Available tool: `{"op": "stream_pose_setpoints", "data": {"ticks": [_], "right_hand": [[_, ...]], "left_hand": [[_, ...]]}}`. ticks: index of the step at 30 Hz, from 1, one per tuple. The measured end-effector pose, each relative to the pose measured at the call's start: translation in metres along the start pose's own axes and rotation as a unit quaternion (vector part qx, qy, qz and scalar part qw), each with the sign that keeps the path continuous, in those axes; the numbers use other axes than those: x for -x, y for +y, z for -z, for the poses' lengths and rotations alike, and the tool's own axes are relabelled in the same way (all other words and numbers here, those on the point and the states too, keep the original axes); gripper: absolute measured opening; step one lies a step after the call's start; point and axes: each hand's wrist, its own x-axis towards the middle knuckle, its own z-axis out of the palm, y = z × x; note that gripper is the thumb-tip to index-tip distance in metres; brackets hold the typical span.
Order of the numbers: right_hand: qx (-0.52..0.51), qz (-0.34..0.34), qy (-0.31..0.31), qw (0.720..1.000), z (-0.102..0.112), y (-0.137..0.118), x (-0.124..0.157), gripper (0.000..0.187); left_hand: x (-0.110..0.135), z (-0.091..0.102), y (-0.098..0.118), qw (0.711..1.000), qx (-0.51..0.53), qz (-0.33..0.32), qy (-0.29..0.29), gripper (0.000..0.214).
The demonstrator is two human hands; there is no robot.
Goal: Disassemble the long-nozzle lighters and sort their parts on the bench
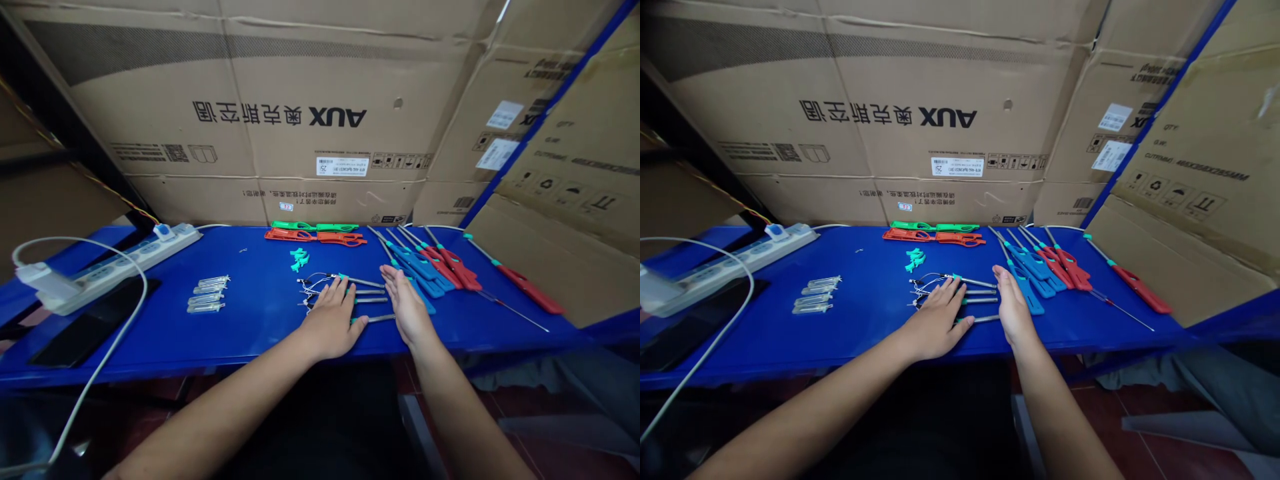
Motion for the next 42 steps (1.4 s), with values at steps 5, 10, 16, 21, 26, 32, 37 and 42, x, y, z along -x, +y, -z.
{"op": "stream_pose_setpoints", "data": {"ticks": [5, 10, 16, 21, 26, 32, 37, 42], "right_hand": [[0.084, 0.050, -0.007, 0.995, 0.008, -0.016, 0.005, 0.066], [0.373, 0.236, -0.259, 0.859, 0.024, -0.036, 0.008, 0.076], [0.405, 0.259, -0.255, 0.839, 0.020, -0.044, -0.010, 0.052], [0.381, 0.271, -0.254, 0.847, 0.019, -0.039, -0.011, 0.038], [0.394, 0.282, -0.244, 0.840, 0.024, -0.036, -0.008, 0.037], [0.404, 0.303, -0.163, 0.847, 0.027, -0.027, 0.014, 0.039], [0.380, 0.360, -0.091, 0.847, 0.018, -0.023, 0.038, 0.037], [0.350, 0.390, -0.142, 0.840, -0.009, -0.059, 0.024, 0.036]], "left_hand": [[-0.006, 0.009, 0.000, 0.999, -0.028, 0.018, 0.002, 0.084], [-0.015, 0.016, -0.003, 0.998, -0.054, 0.034, -0.026, 0.071], [-0.004, 0.016, -0.007, 0.997, -0.081, 0.011, 0.006, 0.068], [0.008, 0.013, -0.007, 0.996, -0.081, -0.023, 0.030, 0.058], [0.033, 0.024, -0.022, 0.997, -0.018, -0.038, 0.065, 0.056], [0.087, 0.066, -0.120, 0.960, -0.088, 0.177, 0.200, 0.062], [0.099, 0.079, -0.170, 0.938, -0.113, 0.322, 0.063, 0.066], [0.079, 0.057, -0.128, 0.954, -0.110, 0.277, 0.030, 0.067]]}}
